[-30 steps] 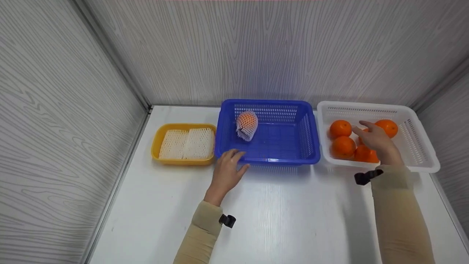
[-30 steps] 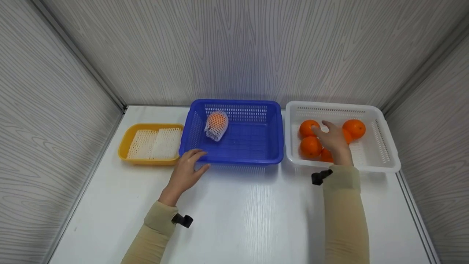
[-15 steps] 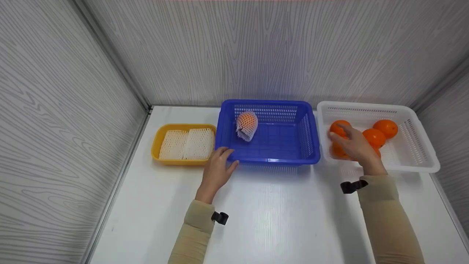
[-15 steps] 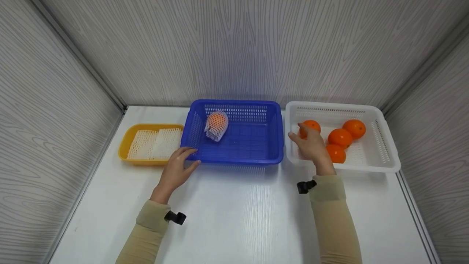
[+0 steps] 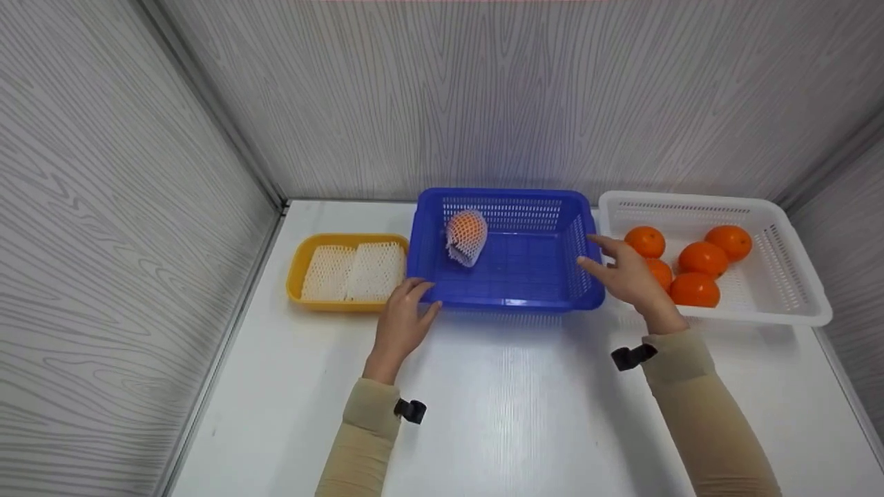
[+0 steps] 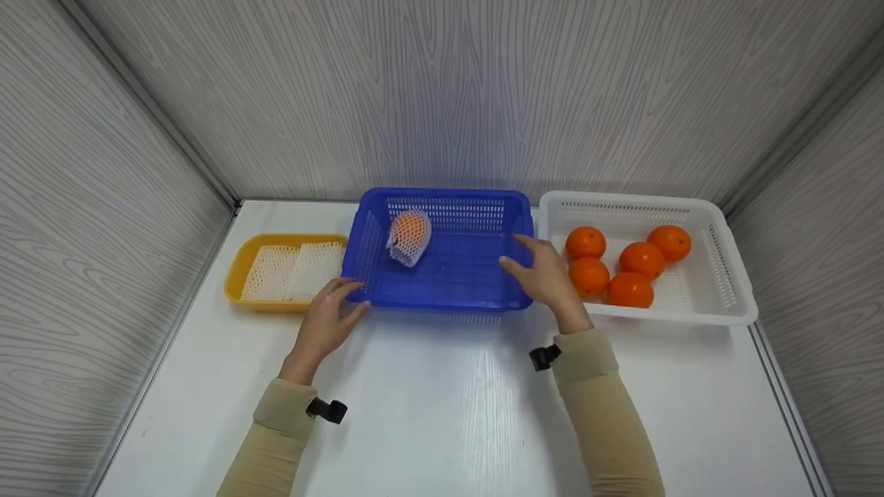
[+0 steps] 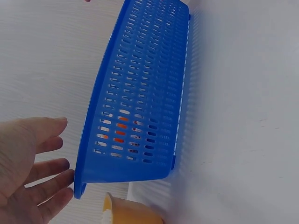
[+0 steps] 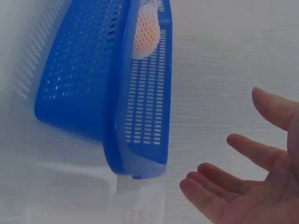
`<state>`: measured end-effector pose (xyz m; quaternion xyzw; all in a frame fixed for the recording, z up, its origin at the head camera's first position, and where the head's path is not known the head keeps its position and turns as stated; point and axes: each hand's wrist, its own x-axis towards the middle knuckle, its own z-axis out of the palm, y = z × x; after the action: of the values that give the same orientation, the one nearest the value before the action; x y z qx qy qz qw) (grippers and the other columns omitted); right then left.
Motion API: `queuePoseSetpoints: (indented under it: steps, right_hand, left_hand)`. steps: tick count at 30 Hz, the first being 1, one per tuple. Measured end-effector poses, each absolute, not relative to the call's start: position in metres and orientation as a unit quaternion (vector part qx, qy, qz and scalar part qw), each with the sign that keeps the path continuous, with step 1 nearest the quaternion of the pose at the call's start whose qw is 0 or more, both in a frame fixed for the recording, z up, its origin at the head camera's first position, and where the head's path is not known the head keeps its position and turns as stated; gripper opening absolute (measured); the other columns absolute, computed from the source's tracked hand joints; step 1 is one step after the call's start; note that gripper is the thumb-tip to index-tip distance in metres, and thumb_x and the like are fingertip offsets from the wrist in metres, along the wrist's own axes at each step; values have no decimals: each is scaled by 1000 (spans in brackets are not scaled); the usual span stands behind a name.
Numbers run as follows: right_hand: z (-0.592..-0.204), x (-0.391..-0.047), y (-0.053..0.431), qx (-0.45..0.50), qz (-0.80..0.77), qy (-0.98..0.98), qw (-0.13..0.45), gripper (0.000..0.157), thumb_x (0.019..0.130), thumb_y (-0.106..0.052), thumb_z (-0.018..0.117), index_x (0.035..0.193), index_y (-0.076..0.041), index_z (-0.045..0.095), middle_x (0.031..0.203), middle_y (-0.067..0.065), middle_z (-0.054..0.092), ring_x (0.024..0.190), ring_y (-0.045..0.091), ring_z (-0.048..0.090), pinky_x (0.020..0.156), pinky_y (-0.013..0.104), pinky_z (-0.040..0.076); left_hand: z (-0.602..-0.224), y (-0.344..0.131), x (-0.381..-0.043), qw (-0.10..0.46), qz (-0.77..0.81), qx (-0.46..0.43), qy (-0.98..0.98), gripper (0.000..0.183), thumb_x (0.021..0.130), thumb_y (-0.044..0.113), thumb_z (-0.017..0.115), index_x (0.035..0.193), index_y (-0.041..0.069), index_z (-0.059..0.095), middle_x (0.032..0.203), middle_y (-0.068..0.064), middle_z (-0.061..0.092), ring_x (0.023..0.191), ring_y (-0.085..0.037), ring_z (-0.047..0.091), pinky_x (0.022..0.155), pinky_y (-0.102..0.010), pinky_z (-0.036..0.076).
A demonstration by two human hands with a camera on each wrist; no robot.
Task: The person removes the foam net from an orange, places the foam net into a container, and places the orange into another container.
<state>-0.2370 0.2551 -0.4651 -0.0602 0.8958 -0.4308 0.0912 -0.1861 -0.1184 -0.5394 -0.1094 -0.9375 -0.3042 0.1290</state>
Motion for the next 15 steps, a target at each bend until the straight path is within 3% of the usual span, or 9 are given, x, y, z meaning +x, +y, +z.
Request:
queuePoseSetpoints:
  steps: [9, 15]
  right_hand:
    - [-481, -229, 232, -88, -409, 902, 108, 69, 97, -42, 60, 150, -5, 37, 151, 22, 36, 135, 40, 37, 108, 57, 31]
    - [-496, -212, 228, -94, -411, 903, 79, 61, 96, -32, 65, 146, -2, 44, 143, 25, 44, 128, 40, 46, 105, 54, 38]
  left_hand:
    - [-534, -118, -193, 135, -280, -109, -944, 35, 91, 25, 72, 119, 4, 69, 120, -13, 63, 112, -30, 60, 95, -49, 45]
    - [-515, -115, -213, 98, -242, -91, -961, 39, 93, 30, 69, 124, 7, 66, 121, -12, 63, 109, -30, 62, 91, -50, 47]
